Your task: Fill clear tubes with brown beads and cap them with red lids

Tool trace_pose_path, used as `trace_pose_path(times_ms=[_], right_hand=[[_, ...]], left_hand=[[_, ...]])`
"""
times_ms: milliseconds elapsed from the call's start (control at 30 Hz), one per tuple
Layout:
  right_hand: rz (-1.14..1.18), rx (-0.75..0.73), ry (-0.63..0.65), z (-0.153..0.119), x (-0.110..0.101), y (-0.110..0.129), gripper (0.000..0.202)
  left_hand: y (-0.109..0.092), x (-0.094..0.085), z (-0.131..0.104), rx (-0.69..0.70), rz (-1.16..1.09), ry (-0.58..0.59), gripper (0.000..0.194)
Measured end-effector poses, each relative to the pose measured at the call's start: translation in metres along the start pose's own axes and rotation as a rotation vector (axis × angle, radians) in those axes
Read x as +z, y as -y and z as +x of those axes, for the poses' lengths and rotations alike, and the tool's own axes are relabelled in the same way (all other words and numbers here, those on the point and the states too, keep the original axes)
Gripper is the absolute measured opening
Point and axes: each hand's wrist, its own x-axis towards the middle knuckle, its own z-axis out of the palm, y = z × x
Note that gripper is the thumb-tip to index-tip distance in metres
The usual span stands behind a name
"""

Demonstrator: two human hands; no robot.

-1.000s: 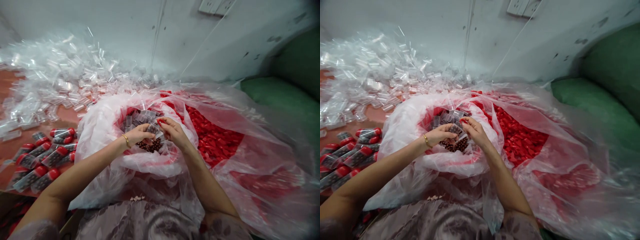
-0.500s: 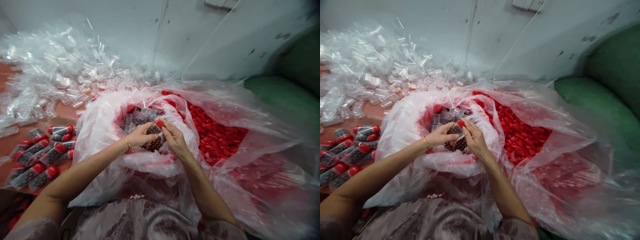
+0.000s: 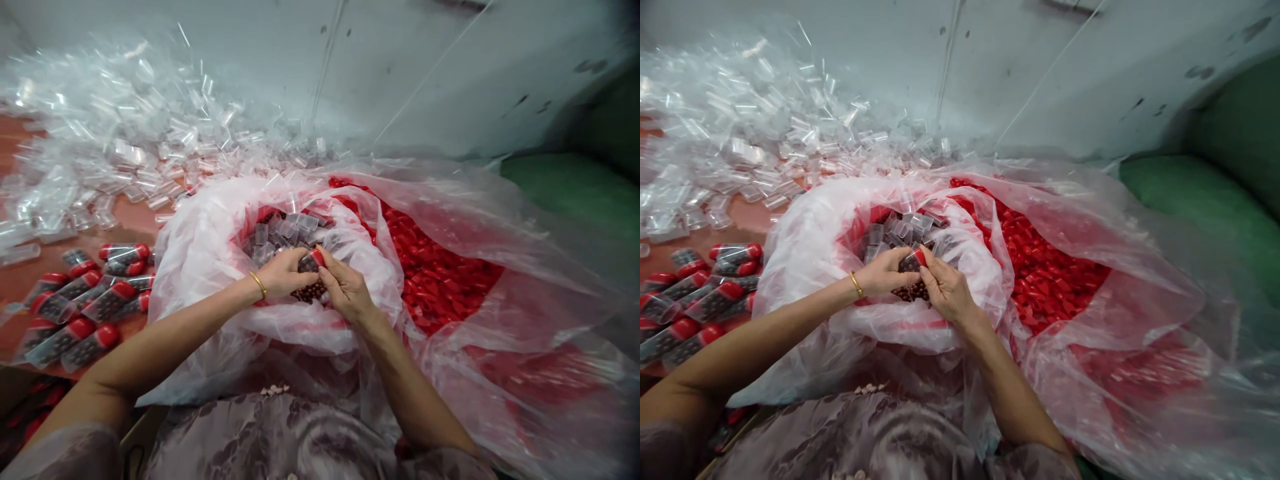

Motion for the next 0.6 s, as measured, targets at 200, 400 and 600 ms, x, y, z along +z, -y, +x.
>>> trace_pose_path(times_ms=[200,400,600], right_hand=[[-0.056,-0.060,0.004,0.011,-0.023,0.008,0.034],[0.588,0.450,-0.126,0.036,0.009,0.017,0.069],[0.755,0.531,0.237,0.036,0.025,0.013,0.080]], left_hand=[[-0.009,0.001,0.000,0.047,0.078,0.068,0.028],[-0.013,0.003,-0.001,0.037,0.219,0.204,0.024],[-0.007,0.007,-0.003,0.168,0.510,0.172,0.013]])
